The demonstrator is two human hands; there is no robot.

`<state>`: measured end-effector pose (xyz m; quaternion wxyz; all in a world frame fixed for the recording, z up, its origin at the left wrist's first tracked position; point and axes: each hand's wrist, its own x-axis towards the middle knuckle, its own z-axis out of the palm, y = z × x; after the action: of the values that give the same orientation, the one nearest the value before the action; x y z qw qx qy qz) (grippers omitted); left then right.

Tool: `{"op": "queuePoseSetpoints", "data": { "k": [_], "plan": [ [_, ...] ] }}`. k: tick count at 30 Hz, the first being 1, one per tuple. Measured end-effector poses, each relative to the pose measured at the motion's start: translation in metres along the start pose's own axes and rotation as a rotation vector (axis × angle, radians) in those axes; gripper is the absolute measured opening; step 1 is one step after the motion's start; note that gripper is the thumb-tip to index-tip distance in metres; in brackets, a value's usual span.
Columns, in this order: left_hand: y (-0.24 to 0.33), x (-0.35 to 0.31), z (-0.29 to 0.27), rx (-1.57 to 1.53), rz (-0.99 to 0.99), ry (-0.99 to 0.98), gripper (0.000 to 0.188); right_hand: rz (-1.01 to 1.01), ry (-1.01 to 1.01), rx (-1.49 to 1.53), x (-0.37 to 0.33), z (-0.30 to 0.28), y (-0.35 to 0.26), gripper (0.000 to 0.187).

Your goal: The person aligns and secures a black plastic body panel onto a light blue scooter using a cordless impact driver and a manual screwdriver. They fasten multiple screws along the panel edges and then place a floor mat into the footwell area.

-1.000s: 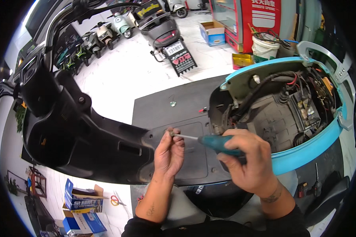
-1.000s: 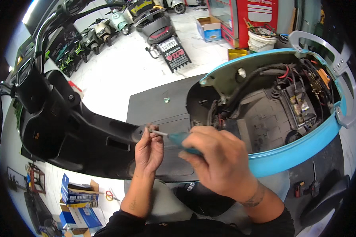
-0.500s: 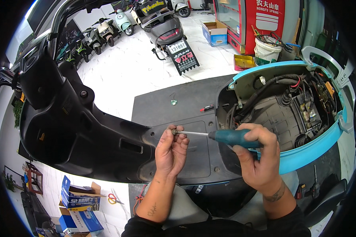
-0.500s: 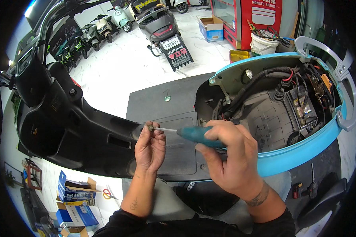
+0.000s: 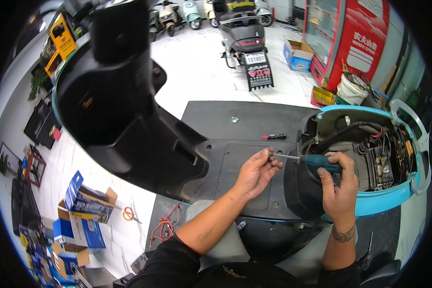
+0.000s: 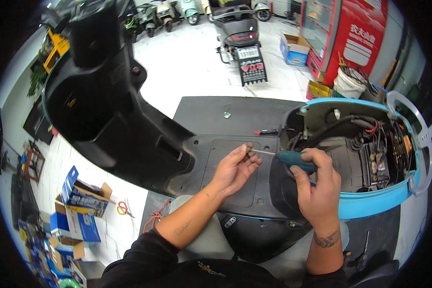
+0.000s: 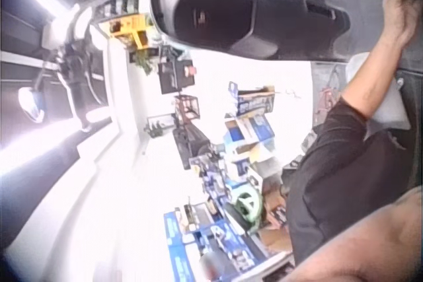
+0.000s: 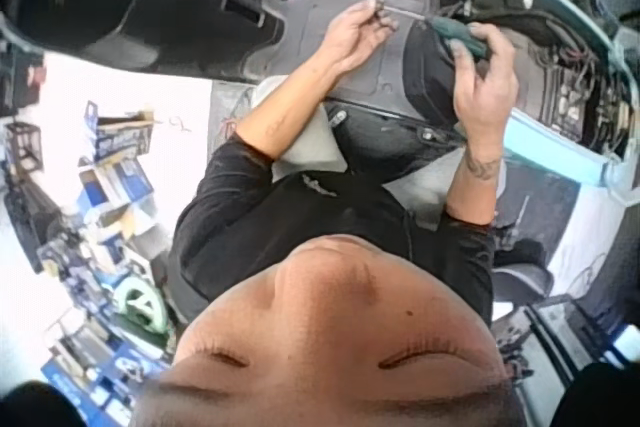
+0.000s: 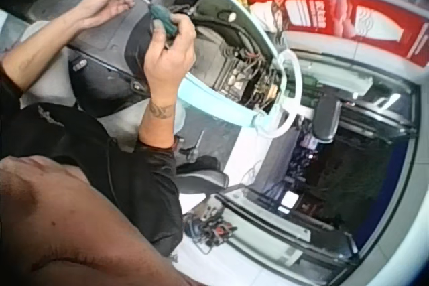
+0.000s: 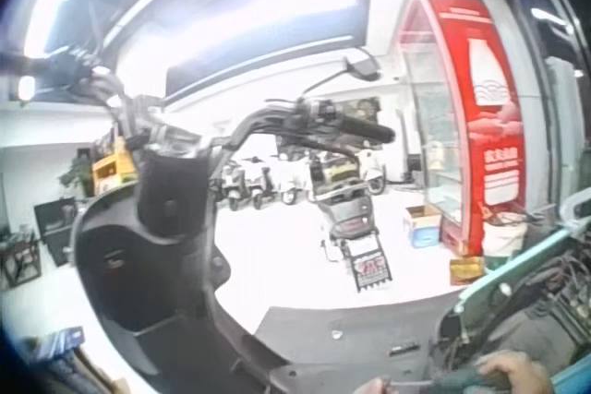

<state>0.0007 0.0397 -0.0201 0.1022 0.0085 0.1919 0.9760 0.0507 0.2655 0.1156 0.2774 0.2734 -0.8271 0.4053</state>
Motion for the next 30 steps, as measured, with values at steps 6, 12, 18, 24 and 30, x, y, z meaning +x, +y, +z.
{"op": "queuePoseSetpoints", "data": {
  "k": [6, 12, 18, 24, 30],
  "plan": [
    [0.018, 0.01, -0.002, -0.092, 0.136, 0.044, 0.023, 0.13, -0.031, 0.067, 0.003, 0.011, -0.012, 0.033],
    [0.024, 0.009, -0.003, -0.196, 0.12, 0.014, 0.023, 0.039, -0.113, 0.038, 0.034, 0.019, -0.024, 0.026],
    [0.027, 0.001, 0.002, -0.231, 0.103, -0.037, 0.021, 0.069, -0.081, -0.056, 0.066, 0.026, -0.041, 0.023],
    [0.044, -0.003, 0.006, -0.166, 0.229, -0.031, 0.021, 0.259, 0.017, -0.043, 0.072, 0.037, -0.038, 0.026],
    [0.048, -0.003, 0.013, -0.111, 0.255, -0.069, 0.02, 0.402, 0.041, 0.336, 0.068, 0.037, -0.025, 0.038]
  ]
}}
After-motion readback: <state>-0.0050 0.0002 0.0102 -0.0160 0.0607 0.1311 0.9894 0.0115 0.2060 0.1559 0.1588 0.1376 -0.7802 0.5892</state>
